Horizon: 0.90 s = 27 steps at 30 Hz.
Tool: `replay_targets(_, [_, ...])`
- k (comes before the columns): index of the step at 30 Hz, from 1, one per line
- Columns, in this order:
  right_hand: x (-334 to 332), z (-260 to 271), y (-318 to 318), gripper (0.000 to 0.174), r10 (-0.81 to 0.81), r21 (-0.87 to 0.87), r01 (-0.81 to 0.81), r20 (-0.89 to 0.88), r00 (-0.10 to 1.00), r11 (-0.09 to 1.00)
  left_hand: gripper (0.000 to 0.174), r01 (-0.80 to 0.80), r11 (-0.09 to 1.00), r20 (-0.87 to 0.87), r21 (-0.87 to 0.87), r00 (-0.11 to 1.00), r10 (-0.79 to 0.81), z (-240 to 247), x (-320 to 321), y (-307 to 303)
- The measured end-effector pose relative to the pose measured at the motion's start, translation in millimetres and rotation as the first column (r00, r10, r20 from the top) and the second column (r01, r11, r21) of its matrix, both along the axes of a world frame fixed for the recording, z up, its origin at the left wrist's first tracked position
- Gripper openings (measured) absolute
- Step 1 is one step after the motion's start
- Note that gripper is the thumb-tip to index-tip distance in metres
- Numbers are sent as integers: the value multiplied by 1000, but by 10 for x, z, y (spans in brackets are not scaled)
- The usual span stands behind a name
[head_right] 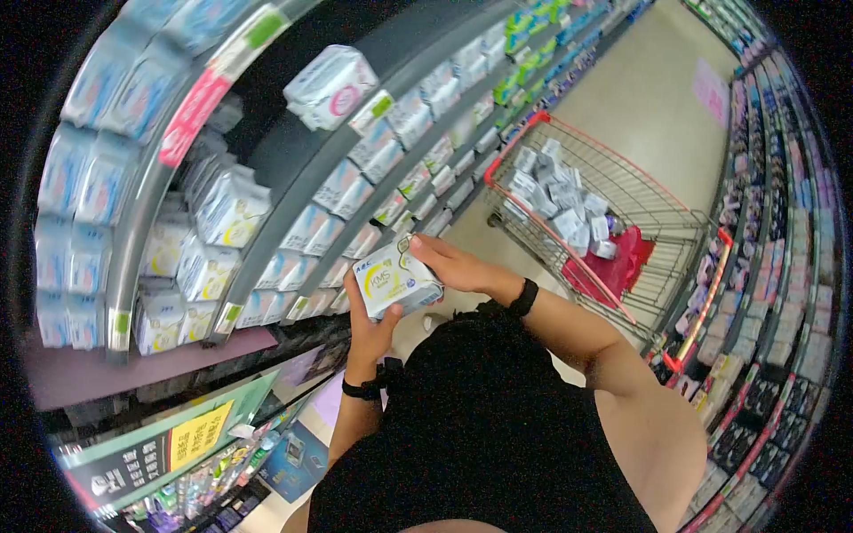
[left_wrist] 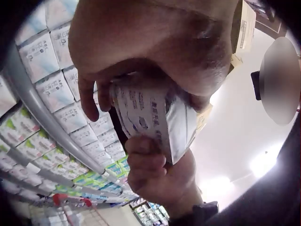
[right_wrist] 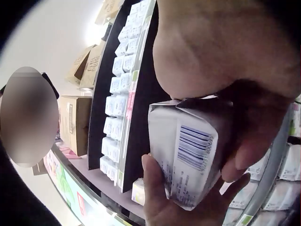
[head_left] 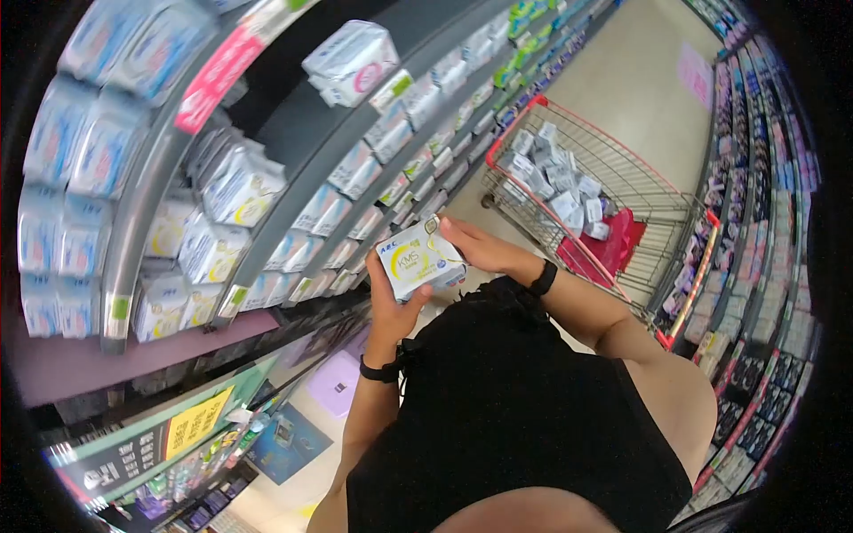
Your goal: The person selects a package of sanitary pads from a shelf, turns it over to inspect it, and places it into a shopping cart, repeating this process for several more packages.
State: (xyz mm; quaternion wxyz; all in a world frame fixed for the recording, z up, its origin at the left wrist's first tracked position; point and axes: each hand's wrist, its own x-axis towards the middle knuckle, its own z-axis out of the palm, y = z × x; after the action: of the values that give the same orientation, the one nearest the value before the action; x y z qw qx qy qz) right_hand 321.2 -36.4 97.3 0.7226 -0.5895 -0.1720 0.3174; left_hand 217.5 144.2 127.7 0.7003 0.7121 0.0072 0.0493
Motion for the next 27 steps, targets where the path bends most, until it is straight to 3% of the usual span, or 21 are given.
replay_targets(2, [104,-71,-277,53,79,-114,-82,-35,996,990,83,-2,998,-18,64,1000,3,-70,75,-104])
replay_targets(3, [157,-61,-399,53,120,-167,-128,-56,991,978,75,-57,998,-46,-13,997,56,-103,110,-187])
replay_targets(6, [284,-11,-672,53,66,-114,-56,89,994,992,67,-151,982,-206,-116,970,125,-116,274,-380])
replay_targets(10, [453,4,-994,55,64,-30,-60,174,983,998,66,-206,973,-337,-104,928,160,-235,510,-597])
replay_targets(13, [577,-164,-1189,58,62,-94,-53,95,994,994,71,-109,989,-377,-102,924,63,-259,687,-761])
replay_targets(17, [777,-214,-1447,61,165,-268,-108,201,966,957,70,-101,992,-434,-75,899,59,-454,806,-868])
replay_targets(19, [893,-293,-1563,61,260,-358,-161,250,933,920,68,-83,995,-434,-52,900,53,-324,890,-1029])
replay_targets(22, [988,-475,-1712,69,305,-287,-235,232,924,929,75,-123,992,-418,-14,902,106,-327,1003,-1200])
replay_targets(24, [1005,-531,-1793,69,224,86,-215,-119,967,973,86,18,973,-222,232,974,34,-362,1126,-1302])
replay_targets(25, [1013,-551,-1822,69,225,264,-147,-297,928,953,91,68,932,-130,357,991,-22,-376,1165,-1348])
replay_targets(27, [1153,-722,-1890,69,116,97,-105,-121,986,990,99,150,939,-106,309,987,-123,-405,1297,-1528])
